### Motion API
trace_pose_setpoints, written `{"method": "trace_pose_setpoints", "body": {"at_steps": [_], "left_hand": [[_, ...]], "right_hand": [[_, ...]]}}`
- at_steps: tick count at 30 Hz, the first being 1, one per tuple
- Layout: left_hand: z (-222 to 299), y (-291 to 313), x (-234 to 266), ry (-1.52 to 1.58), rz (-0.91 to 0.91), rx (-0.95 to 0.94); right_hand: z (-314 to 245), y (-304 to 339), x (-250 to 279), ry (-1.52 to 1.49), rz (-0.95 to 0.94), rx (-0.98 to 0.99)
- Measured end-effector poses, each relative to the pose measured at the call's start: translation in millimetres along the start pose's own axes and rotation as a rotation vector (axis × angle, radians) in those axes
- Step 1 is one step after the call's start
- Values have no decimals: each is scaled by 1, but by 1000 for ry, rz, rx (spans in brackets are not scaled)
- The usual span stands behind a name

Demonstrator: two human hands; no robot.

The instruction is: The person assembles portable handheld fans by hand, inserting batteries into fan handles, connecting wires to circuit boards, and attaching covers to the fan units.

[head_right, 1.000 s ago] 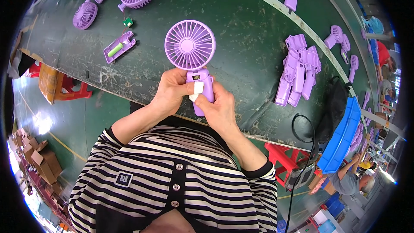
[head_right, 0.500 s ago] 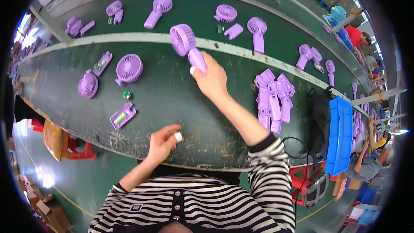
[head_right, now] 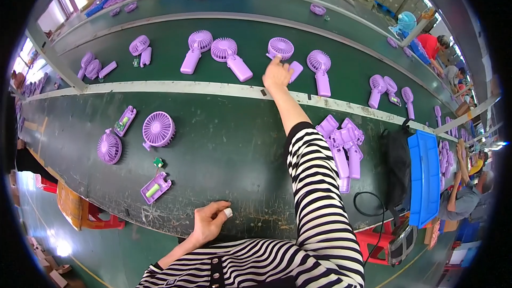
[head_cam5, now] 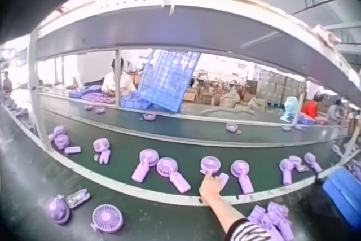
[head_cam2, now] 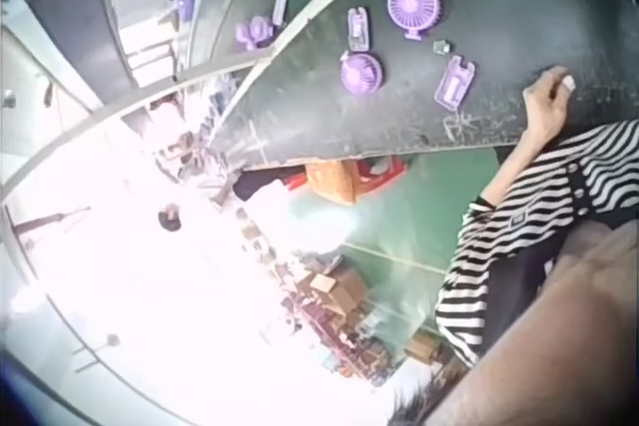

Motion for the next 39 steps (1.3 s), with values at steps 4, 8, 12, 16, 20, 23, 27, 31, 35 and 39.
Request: {"method": "trace_pose_setpoints", "body": {"at_steps": [4,8,12,16,20,23,27,31,35,39], "left_hand": [[-1,-2,-4,27,7,-53],[-3,1,-4,-10,49,-38],[-9,3,-5,22,49,42],[1,-4,0,147,-63,328],[18,-16,-2,-16,44,-151],[44,-24,-15,-351,66,-347],[24,-29,-48,-536,-48,-506],[22,-29,-60,-619,-98,-681],[47,-10,-47,-709,-157,-634],[60,19,-27,-562,-194,-403]], "right_hand": [[40,-4,-2,-188,134,78],[36,0,49,-320,250,-30],[40,20,90,-996,-53,-396],[26,89,156,-1573,-470,-755],[23,179,162,-1826,-619,-891],[23,230,171,-1922,-626,-1039],[30,257,185,-1898,-665,-1029],[45,263,198,-1500,-586,-913],[77,265,192,-879,-325,-472],[75,245,195,-537,-2,-136]]}}
Point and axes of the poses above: each hand's wrist, its own y-axis away from the middle knuckle, its own x-axis out of the back of the hand, z = x × y, the point moved 1 cm from there along -y, towards the middle knuckle, and after that the axes turned 6 degrees about z, right-handed, at the moved point
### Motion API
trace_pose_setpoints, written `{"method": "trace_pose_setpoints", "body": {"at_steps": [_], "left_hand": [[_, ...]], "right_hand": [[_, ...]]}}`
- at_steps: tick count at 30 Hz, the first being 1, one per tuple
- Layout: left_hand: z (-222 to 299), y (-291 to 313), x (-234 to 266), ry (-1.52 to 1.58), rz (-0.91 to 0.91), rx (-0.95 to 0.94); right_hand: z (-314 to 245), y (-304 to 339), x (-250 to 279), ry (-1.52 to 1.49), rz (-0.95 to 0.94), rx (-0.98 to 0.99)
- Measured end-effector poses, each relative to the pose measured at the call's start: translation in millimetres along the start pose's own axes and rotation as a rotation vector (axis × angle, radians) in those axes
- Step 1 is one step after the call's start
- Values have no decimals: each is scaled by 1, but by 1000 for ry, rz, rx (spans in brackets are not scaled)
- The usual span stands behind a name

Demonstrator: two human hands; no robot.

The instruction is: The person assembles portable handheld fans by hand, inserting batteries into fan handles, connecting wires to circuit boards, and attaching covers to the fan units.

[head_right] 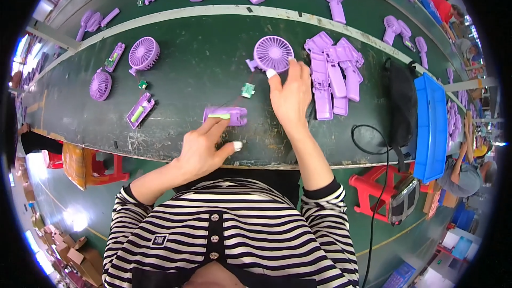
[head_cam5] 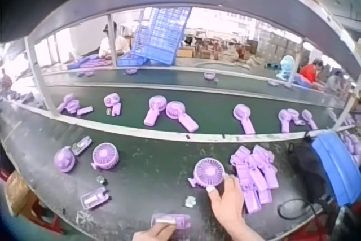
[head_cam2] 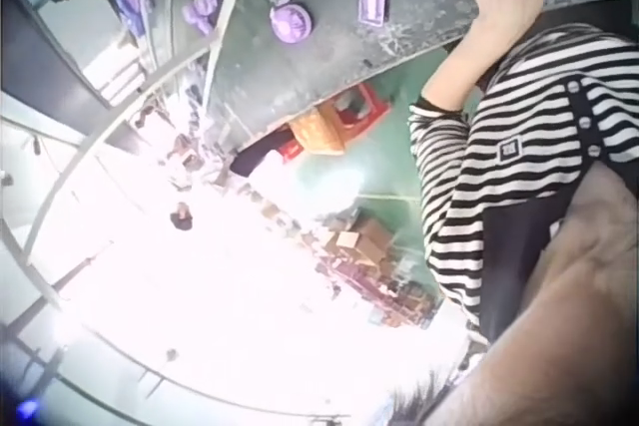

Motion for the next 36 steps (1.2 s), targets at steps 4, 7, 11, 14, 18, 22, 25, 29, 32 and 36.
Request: {"method": "trace_pose_setpoints", "body": {"at_steps": [4,7,11,14,18,22,25,29,32,36], "left_hand": [[-5,-8,12,25,111,-38],[-15,-26,6,-131,132,-165],[-17,-19,-14,-156,31,-196],[-14,-18,-29,-167,4,-210],[-15,-23,-42,-165,-94,-55],[-18,-29,-26,63,-237,304],[-35,-21,-22,769,-389,678],[-41,-10,-16,1569,-378,836],[-41,-8,-12,1568,-270,959],[-34,-9,-9,1369,-131,937]], "right_hand": [[-1,-21,-21,107,-75,-21],[-9,-31,-21,164,-243,-92],[-3,-24,-25,126,-272,-69],[-6,-22,-24,35,-218,-30],[-2,-23,-38,-373,-211,-178],[-1,-24,-23,-1107,-291,-648],[-15,-22,-1,-1362,-375,-719],[-35,-5,15,-1384,-464,-751],[-45,15,22,-1386,-590,-745],[-44,21,15,-1269,-599,-657]]}}
Point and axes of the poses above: each hand's wrist, its own y-axis away from the middle knuckle, its own x-axis out of the back of the hand, z = x × y, the point moved 1 cm from there along -y, towards the middle knuckle, and after that the axes turned 6 degrees about z, right-handed, at the moved point
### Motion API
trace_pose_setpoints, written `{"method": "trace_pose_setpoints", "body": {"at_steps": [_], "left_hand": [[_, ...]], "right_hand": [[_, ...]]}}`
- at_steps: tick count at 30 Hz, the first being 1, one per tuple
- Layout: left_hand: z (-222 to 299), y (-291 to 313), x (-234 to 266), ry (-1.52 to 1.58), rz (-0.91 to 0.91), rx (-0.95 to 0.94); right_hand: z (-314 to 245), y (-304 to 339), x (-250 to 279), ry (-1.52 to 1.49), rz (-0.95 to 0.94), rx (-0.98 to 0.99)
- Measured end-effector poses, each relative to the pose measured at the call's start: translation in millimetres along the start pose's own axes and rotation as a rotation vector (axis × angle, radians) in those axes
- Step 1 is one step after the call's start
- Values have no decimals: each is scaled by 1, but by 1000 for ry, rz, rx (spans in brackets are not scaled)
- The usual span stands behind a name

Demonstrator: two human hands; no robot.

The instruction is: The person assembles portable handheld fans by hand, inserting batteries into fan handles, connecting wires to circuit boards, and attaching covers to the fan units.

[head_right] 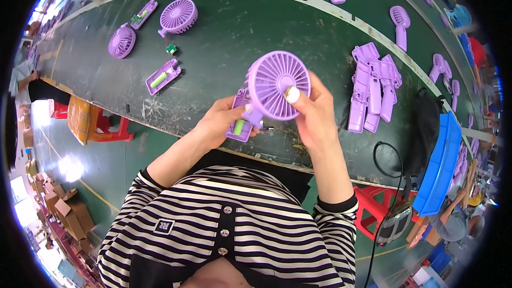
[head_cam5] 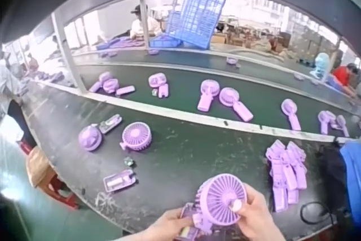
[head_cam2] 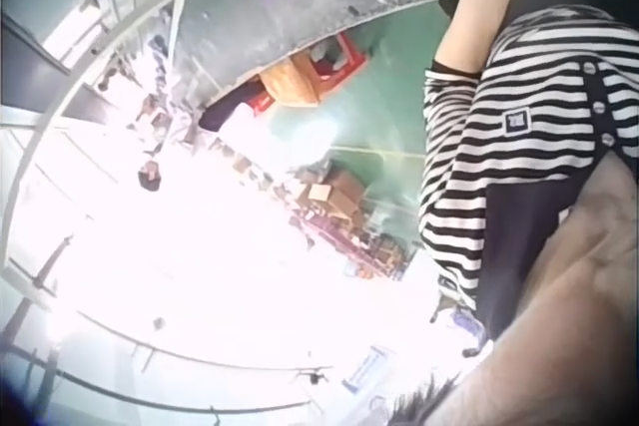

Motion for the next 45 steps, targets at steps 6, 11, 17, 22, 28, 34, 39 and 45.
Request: {"method": "trace_pose_setpoints", "body": {"at_steps": [6,11,17,22,28,34,39,45], "left_hand": [[-2,8,-3,-162,-92,-197],[-3,6,0,-346,-54,-291],[0,4,0,-214,97,-309],[23,3,10,14,52,-91],[14,-3,8,31,105,-118],[3,-5,-3,-101,52,75],[1,1,2,30,-53,10],[5,1,5,-124,-81,100]], "right_hand": [[14,-32,1,334,-101,129],[14,-40,4,328,-225,42],[23,-40,-8,320,-163,158],[29,-22,8,1026,61,1029],[39,7,-19,1023,-158,1292],[19,2,-41,1071,-309,1276],[7,3,-46,1133,-555,1071],[8,-5,-43,1125,-640,876]]}}
Point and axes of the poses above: each hand's wrist, its own y-axis away from the middle knuckle, its own x-axis out of the back of the hand, z = x × y, the point moved 1 cm from there along -y, towards the middle knuckle, and after that the axes turned 6 degrees about z, right-handed, at the moved point
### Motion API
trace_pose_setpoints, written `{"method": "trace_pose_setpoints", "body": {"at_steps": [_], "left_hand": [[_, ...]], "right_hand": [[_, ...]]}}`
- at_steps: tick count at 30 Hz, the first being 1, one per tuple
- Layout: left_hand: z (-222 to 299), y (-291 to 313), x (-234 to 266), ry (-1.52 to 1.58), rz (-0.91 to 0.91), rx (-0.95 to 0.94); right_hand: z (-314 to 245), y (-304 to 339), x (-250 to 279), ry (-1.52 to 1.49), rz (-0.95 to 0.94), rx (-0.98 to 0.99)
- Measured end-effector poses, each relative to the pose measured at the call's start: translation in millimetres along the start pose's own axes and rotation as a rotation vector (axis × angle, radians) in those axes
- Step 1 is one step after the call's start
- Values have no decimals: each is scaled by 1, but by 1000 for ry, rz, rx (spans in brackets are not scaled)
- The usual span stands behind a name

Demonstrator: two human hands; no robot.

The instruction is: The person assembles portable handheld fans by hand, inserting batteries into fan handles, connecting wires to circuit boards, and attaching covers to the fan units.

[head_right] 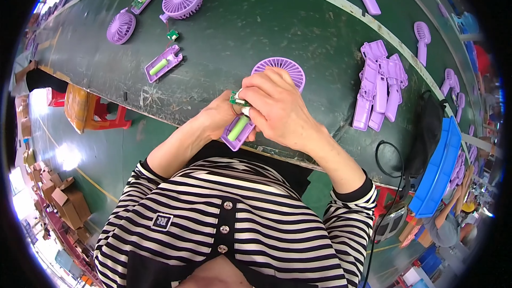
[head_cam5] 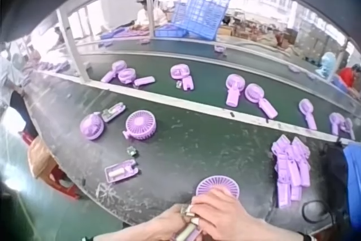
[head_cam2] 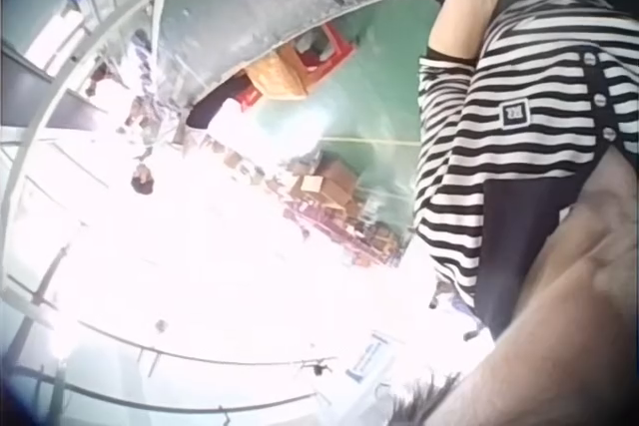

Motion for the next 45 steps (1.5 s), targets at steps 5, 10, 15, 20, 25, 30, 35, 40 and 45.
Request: {"method": "trace_pose_setpoints", "body": {"at_steps": [5,10,15,20,25,30,35,40,45], "left_hand": [[2,0,2,28,27,13],[0,-3,3,54,-18,-54],[-1,-6,2,127,-19,-49],[-2,-9,1,353,131,-120],[1,-6,-3,315,168,-149],[0,-5,-7,325,182,-150],[-2,-9,0,194,182,-141],[11,-5,-5,259,173,-84],[14,-4,-7,264,52,-47]], "right_hand": [[-2,4,-6,80,84,40],[-1,7,-12,248,213,163],[-3,16,-17,320,360,186],[1,35,-30,312,489,158],[6,41,-34,337,490,129],[7,43,-32,354,458,116],[5,37,-22,315,322,21],[5,28,-5,42,302,-164],[9,23,7,-72,183,-315]]}}
Point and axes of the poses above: each hand's wrist, its own y-axis away from the middle knuckle, its own x-axis out of the back of the hand, z = x × y, the point moved 1 cm from there along -y, towards the middle knuckle, and after that the axes turned 6 degrees about z, right-handed, at the moved point
